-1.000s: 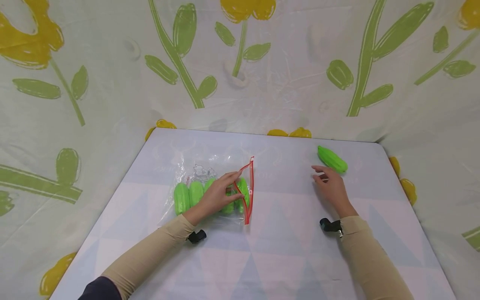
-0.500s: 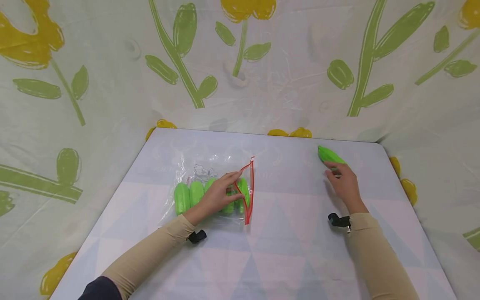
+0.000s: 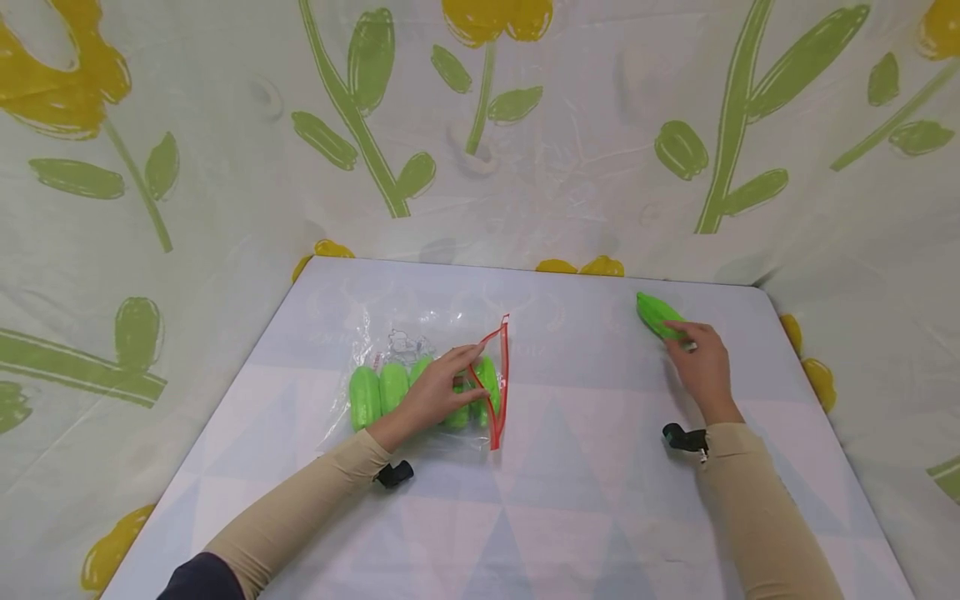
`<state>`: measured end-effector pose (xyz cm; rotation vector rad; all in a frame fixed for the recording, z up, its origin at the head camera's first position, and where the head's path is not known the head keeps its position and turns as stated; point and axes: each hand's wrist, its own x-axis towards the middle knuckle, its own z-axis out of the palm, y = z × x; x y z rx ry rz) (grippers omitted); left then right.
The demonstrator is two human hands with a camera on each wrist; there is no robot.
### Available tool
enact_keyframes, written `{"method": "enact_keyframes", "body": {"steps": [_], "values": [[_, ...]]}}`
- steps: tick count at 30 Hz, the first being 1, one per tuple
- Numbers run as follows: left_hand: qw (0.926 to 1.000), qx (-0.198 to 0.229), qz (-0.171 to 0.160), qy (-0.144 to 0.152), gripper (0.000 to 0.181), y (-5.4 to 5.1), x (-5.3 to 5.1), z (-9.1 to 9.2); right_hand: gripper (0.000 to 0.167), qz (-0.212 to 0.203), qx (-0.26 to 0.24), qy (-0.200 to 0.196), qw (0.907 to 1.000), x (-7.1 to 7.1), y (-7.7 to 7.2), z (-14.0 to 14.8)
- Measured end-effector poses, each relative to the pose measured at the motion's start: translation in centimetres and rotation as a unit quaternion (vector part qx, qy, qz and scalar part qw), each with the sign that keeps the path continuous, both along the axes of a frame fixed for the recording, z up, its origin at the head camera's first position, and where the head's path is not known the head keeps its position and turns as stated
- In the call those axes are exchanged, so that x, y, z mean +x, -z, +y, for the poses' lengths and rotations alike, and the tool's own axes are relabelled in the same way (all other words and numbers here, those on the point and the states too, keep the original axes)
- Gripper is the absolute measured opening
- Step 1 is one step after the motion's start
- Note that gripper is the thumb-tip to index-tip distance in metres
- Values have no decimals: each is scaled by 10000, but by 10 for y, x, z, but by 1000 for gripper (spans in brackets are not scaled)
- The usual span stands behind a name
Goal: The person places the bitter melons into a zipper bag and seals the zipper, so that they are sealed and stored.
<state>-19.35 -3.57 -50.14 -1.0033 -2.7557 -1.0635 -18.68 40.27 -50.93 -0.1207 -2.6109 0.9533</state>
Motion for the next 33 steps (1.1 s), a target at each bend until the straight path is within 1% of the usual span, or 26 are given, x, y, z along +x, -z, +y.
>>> {"method": "enact_keyframes", "body": {"steps": [6,14,20,24,27,29,33], "values": [[10000,-40,-73,25,79,2,-1,0,33,92,-25,210,9997,-1,2,5],[9999,-100,-131,0,80,1,-1,0,32,-124,50,375,9992,-7,0,10],[9999,-92,-122,2,80,1,-1,0,37,-421,67,227,9988,-11,0,12],[9999,-91,-135,-25,80,2,-1,1,44,-826,67,102,9965,-14,0,12],[9999,-79,-136,-29,80,2,-1,1,48,-1055,52,-18,9944,-16,-1,11],[9999,-81,-121,-34,80,2,-1,1,50,-1130,35,-87,9936,-16,-2,11],[9999,-90,-104,-46,80,2,-1,1,51,-1208,99,-82,9926,-17,2,12]]}}
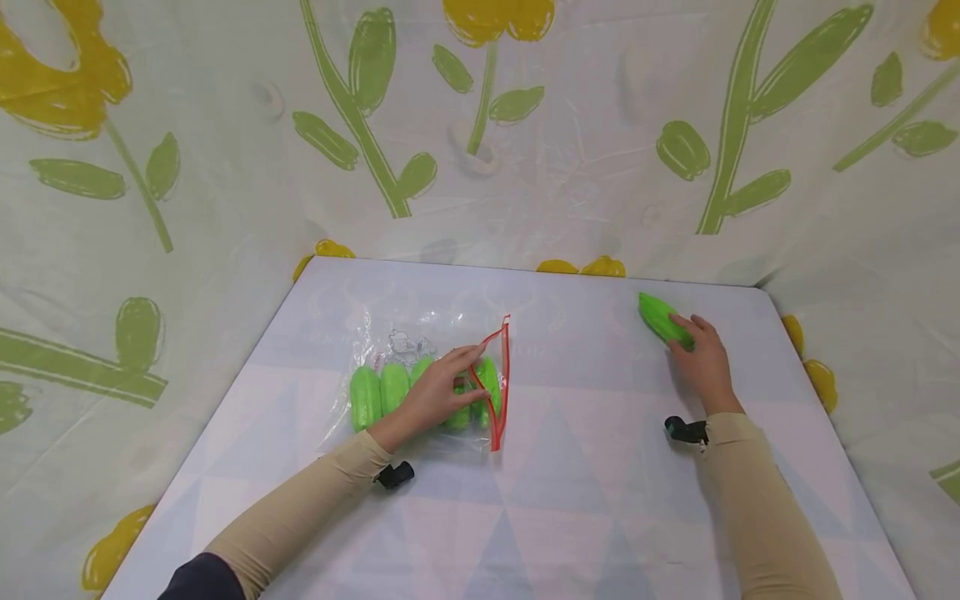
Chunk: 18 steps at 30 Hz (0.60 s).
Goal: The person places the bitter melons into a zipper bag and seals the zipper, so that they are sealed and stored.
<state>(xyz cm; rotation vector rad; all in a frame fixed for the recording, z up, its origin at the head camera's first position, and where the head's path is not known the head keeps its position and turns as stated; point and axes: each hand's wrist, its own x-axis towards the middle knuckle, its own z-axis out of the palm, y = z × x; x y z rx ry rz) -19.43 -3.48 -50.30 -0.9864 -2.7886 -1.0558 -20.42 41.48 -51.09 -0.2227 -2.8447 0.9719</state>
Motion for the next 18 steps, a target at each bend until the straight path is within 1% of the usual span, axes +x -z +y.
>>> {"method": "enact_keyframes", "body": {"steps": [10,14,18], "values": [[10000,-72,-13,-30,81,-1,1,0,49,285,-50,-1,9996,1,2,-4],[10000,-86,-18,-17,81,-1,2,1,49,273,-51,-6,9996,3,1,-4],[10000,-63,-21,-9,81,-1,2,1,50,178,-55,27,9998,4,1,-5]]}}
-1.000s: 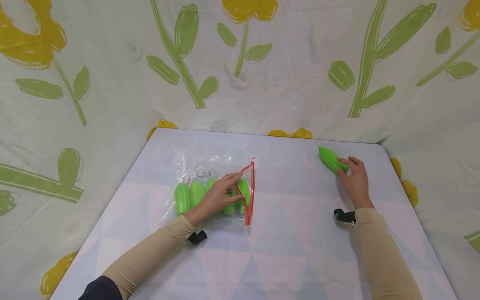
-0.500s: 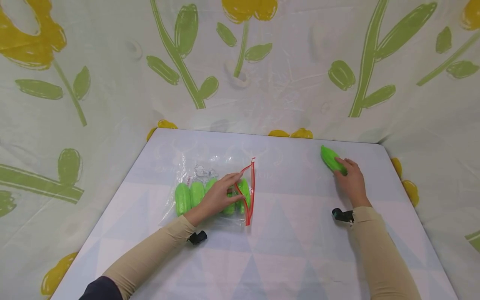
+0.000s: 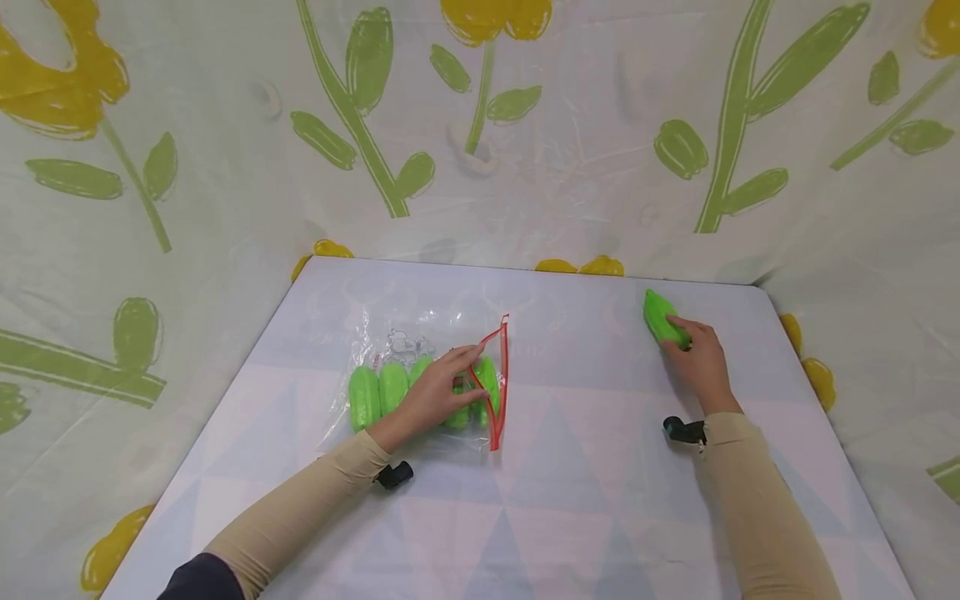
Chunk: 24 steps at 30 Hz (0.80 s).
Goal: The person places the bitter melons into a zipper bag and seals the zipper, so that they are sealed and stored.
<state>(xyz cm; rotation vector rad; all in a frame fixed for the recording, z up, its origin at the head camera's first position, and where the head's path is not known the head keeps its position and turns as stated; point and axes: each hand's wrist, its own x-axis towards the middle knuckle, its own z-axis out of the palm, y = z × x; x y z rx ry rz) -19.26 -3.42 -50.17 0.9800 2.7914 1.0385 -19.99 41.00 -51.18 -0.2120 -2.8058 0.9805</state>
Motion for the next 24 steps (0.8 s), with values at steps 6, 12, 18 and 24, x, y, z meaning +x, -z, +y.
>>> {"method": "enact_keyframes", "body": {"steps": [6,12,18,24], "values": [[9999,82,68,39,80,1,-1,0,53,-196,-28,14,9998,2,-1,-2],[9999,84,99,58,80,1,-1,0,56,-242,15,-41,9997,6,1,-5],[9999,57,106,44,80,0,-1,0,54,-147,-32,-82,9999,12,4,-12],[10000,7,93,22,80,-1,0,0,55,-235,6,-83,9997,15,5,-18]]}}
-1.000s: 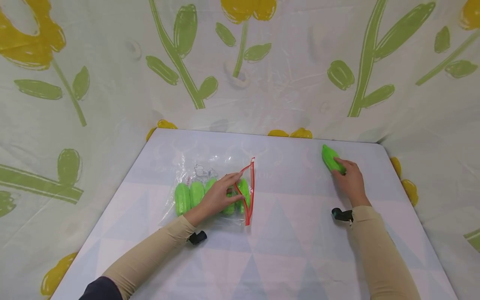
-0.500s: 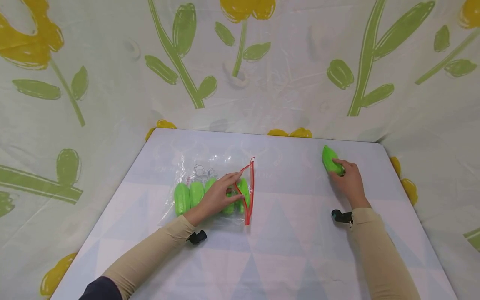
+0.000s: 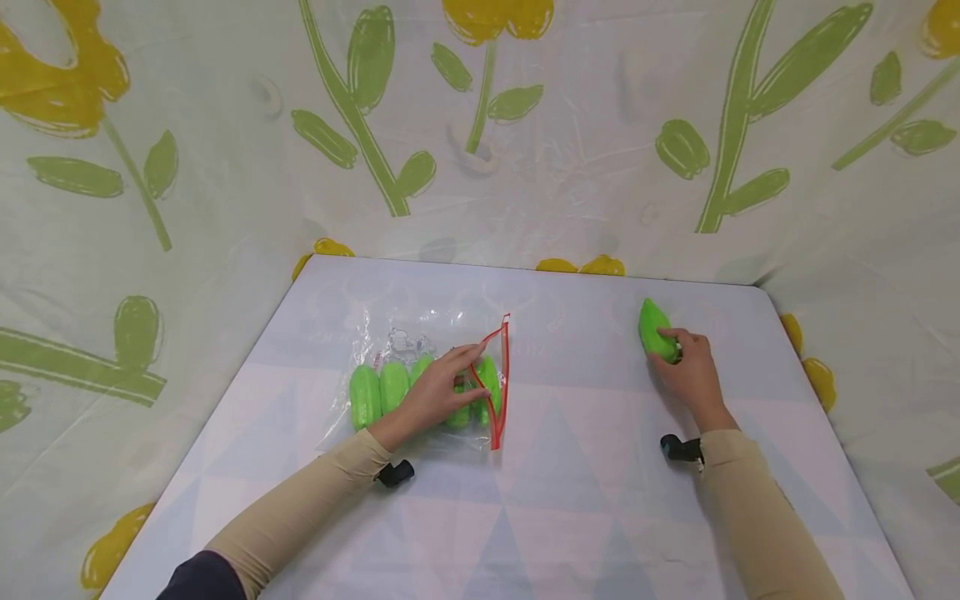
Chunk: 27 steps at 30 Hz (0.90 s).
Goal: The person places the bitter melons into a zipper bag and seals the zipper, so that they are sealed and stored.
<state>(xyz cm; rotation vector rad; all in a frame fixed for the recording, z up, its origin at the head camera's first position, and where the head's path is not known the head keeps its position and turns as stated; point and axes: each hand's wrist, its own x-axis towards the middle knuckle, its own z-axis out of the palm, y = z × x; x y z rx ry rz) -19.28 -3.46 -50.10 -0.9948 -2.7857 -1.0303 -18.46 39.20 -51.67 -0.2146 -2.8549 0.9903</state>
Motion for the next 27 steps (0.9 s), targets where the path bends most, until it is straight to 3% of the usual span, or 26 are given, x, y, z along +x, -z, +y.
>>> {"method": "enact_keyframes", "body": {"steps": [27], "values": [[10000,1,-66,25,80,-1,1,1,53,-287,-1,-276,9992,25,-1,-29]]}}
